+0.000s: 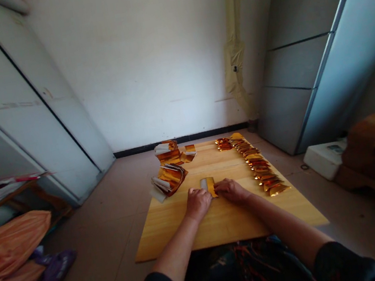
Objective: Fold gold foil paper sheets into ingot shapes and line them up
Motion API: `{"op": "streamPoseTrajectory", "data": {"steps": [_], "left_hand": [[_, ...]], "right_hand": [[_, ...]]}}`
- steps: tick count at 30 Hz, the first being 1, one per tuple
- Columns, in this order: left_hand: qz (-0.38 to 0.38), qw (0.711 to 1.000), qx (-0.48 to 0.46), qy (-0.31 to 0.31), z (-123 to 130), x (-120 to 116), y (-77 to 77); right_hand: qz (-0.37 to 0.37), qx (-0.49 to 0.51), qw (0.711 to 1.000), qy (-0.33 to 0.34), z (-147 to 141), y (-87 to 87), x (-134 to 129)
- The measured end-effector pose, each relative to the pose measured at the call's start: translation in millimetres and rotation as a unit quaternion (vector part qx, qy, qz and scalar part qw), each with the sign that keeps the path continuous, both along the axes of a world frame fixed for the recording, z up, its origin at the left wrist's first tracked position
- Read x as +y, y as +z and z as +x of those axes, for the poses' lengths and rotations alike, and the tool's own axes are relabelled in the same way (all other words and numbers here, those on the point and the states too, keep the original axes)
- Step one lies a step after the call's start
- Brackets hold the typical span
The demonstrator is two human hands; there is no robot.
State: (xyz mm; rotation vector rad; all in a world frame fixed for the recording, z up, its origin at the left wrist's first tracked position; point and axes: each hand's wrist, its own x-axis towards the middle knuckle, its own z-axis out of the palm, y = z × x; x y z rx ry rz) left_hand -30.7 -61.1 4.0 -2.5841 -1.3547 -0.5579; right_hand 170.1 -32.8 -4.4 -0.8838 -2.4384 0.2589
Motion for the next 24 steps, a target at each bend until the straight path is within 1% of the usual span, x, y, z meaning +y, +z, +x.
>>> {"op": "streamPoseTrajectory", "data": {"steps": [4,8,13,16,18,20,22,24], "left_hand": [[-0.004,1.0,0.0,0.006,1.1,-0.4,1.4],[-0.009,1.0,-0.022,0.005,0.8,-3.5,3.6],[-0.026,0.998,-0.049,0.004,-0.4,-3.4,0.4],[-0.019,0.998,-0.05,0.015,0.2,-1.9,-1.4],[-0.014,0.999,-0.046,0.017,0.9,-1.7,-1.3],[-0.011,0.999,-0.044,0.013,1.5,-2.3,-0.5],[-0.008,0.999,-0.044,0.009,1.6,-3.3,0.4],[-0.011,0.999,-0.044,0.011,1.3,-4.3,1.0]], "right_hand": [[0.019,-0.027,0.999,-0.037,-2.4,-0.1,-0.8],[0.028,-0.051,0.997,-0.046,-4.8,-2.3,-1.0],[0.015,-0.003,0.998,-0.054,-8.1,-8.3,2.7],[-0.004,0.029,0.998,-0.061,-9.7,-12.7,6.2],[-0.02,0.044,0.995,-0.085,-10.9,-14.9,8.9],[-0.035,0.055,0.99,-0.124,-12.9,-15.8,12.4],[-0.042,0.057,0.983,-0.169,-16.2,-15.1,17.3],[-0.044,0.051,0.978,-0.199,-20.8,-13.1,23.4]]}}
